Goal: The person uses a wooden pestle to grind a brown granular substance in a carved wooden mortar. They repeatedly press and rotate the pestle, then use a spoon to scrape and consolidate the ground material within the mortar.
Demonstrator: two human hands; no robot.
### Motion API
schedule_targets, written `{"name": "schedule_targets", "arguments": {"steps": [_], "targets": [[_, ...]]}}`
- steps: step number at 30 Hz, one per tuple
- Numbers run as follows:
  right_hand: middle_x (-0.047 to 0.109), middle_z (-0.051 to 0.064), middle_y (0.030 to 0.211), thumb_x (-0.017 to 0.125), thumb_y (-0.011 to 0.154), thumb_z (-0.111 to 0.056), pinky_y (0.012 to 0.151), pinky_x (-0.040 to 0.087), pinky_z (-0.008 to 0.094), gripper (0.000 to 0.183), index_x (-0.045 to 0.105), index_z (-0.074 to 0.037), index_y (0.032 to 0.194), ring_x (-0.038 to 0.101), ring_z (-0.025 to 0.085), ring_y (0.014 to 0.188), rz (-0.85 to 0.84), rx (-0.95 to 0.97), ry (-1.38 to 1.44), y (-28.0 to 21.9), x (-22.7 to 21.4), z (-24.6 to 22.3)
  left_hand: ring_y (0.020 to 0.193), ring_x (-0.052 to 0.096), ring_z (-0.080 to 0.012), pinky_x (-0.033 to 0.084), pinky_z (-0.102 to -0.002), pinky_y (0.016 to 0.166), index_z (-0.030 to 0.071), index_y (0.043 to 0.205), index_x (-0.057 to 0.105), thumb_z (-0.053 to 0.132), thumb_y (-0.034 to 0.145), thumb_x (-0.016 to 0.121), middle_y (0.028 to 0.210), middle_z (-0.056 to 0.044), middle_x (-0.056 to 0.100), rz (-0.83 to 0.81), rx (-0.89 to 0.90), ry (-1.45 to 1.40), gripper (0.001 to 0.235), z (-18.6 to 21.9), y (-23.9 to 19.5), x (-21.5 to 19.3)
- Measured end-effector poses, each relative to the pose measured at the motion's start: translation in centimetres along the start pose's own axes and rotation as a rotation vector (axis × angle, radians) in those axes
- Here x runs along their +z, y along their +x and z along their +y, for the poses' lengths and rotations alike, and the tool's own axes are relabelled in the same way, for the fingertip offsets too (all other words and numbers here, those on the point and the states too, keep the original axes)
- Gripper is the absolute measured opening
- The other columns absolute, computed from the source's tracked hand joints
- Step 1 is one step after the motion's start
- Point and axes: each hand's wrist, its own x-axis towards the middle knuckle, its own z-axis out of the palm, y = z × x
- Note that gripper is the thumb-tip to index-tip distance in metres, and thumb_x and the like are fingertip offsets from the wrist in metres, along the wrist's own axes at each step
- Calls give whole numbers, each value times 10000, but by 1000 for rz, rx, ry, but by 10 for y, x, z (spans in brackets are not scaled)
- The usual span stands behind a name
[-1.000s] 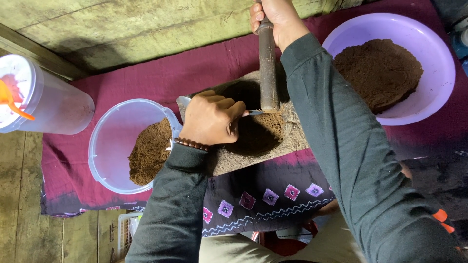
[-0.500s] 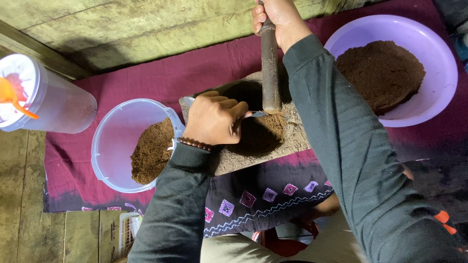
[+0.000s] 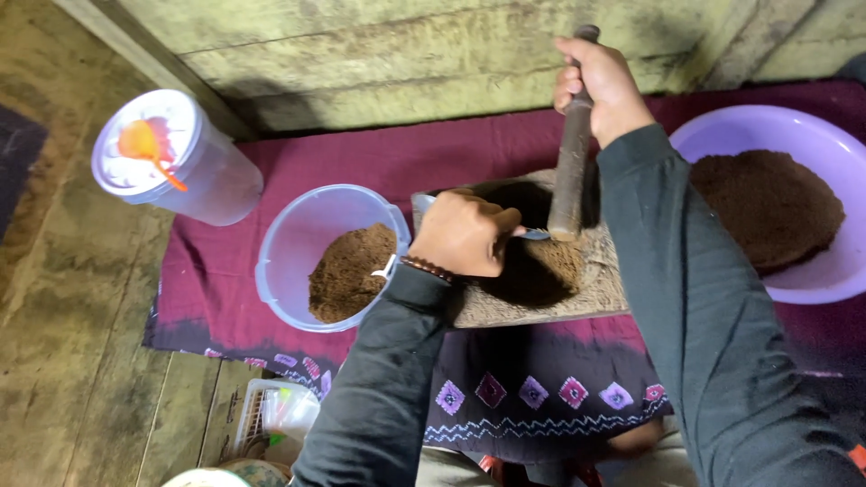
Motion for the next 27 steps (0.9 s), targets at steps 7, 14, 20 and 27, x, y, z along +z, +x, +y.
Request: {"name": "schedule_targets", "arguments": {"steps": [7, 14, 20, 27], "targets": [[446, -92, 558, 714, 1037, -194, 405, 350, 201, 298, 490, -176, 841, 394, 35, 423, 40, 38, -28, -7, 4, -2, 494, 601, -287, 357, -424, 414, 180, 701, 613, 235, 819, 636, 581, 24, 642, 4, 19, -35, 132, 0, -2, 4], [428, -93, 560, 706, 1032, -194, 396, 325, 187, 289, 475, -178, 858, 375, 26, 418, 51, 64, 46, 5, -1, 2, 466, 560, -275, 350, -405, 429, 167, 732, 626, 268, 911, 622, 564, 17, 617, 34, 60, -62, 206, 2, -5, 4], [419, -91, 532, 707, 1006, -202, 395, 321, 199, 302, 473, -184, 816, 372, 32, 407, -7, 84, 90, 17, -8, 5, 511, 573, -287, 401, -401, 499, 134, 756, 540, 271, 1023, 520, 571, -23, 545, 183, 149, -56, 301, 10, -1, -3], [425, -81, 529, 700, 1000, -192, 383, 315, 201, 289, 472, -174, 823, 369, 38, 396, 7, 94, 113, 9, -4, 3, 473, 520, -212, 461, -336, 592, 165, 642, 534, 461, 1036, 562, 503, 15, 526, 294, 218, 118, 493, 11, 3, -3]]}}
